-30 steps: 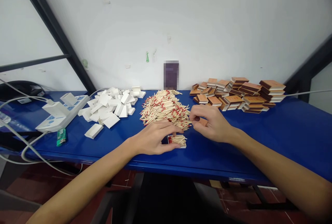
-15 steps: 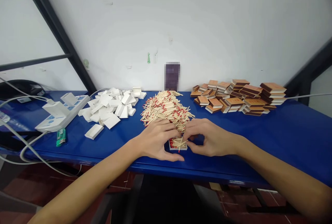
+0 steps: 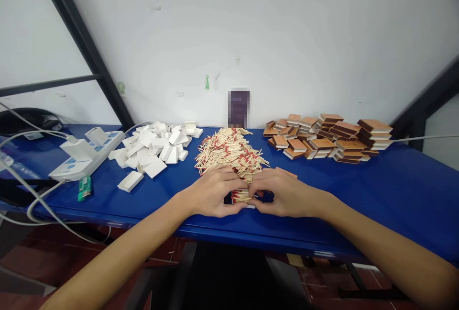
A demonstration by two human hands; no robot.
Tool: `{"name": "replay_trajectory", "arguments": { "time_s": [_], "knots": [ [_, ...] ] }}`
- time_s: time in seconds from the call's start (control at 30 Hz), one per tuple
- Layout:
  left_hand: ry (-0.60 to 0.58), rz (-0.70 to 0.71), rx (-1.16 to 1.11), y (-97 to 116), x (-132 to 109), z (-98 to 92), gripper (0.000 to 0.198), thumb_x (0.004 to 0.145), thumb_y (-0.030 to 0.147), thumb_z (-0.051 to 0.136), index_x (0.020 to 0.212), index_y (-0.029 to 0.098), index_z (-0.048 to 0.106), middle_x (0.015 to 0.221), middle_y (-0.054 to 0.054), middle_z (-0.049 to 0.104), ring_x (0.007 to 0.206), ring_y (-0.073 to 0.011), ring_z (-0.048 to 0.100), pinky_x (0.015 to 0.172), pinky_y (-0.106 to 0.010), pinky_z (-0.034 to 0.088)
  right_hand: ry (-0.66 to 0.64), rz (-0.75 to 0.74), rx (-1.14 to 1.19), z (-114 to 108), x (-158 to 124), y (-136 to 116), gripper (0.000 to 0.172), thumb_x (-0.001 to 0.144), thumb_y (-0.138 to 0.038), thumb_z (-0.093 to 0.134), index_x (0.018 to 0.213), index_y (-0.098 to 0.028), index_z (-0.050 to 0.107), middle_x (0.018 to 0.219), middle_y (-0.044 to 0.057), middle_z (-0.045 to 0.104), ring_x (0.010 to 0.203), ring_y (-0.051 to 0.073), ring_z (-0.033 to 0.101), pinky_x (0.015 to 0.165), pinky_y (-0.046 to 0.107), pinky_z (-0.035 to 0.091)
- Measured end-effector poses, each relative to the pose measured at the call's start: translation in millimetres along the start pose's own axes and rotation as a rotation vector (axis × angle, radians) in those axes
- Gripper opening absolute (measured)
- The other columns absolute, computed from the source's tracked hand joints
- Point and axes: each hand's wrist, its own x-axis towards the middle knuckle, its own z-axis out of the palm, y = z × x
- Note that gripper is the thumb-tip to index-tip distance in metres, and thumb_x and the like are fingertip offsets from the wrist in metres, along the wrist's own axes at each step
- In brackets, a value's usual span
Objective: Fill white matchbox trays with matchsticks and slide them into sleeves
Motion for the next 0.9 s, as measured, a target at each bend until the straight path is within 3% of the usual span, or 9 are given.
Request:
{"name": "replay_trajectory", "arguments": {
  "time_s": [0.3,0.6,0.9],
  "knots": [
    [-0.003,-0.015,0.092,-1.8,-8.5,-9.0,0.035,0.084,0.044,0.062,0.107,0.017,0.064,0.093,-0.007,0.067,0.092,-0.0233,0.060,0.086,-0.036,0.043,0.015,-0.021,-0.080,-2.0,-1.6,-1.4,0.005,0.082,-0.019,0.059,0.077,-0.019,0.060,0.077,0.001,0.063,0.071,0.015,0.055,0.068,0.029,0.037],
    [-0.001,0.017,0.270,-3.2,-8.4,-8.0,0.042,0.086,0.056,0.057,0.068,0.018,0.057,0.074,-0.005,0.059,0.075,-0.0200,0.050,0.073,-0.036,0.035,-0.043,0.034,-0.091,-16.6,-3.4,-1.3,0.009,0.076,-0.016,0.058,0.070,-0.020,0.052,0.071,0.000,0.060,0.065,0.014,0.050,0.065,0.029,0.034],
    [-0.002,0.036,0.210,-2.4,-7.8,-4.4,0.032,0.093,0.046,0.055,0.078,0.018,0.062,0.076,-0.004,0.061,0.077,-0.0192,0.052,0.077,-0.035,0.036,-0.072,0.043,-0.095,-8.4,-0.1,3.4,0.011,0.078,-0.013,0.057,0.070,-0.020,0.054,0.068,-0.001,0.060,0.064,0.013,0.051,0.064,0.027,0.034]
  ]
}}
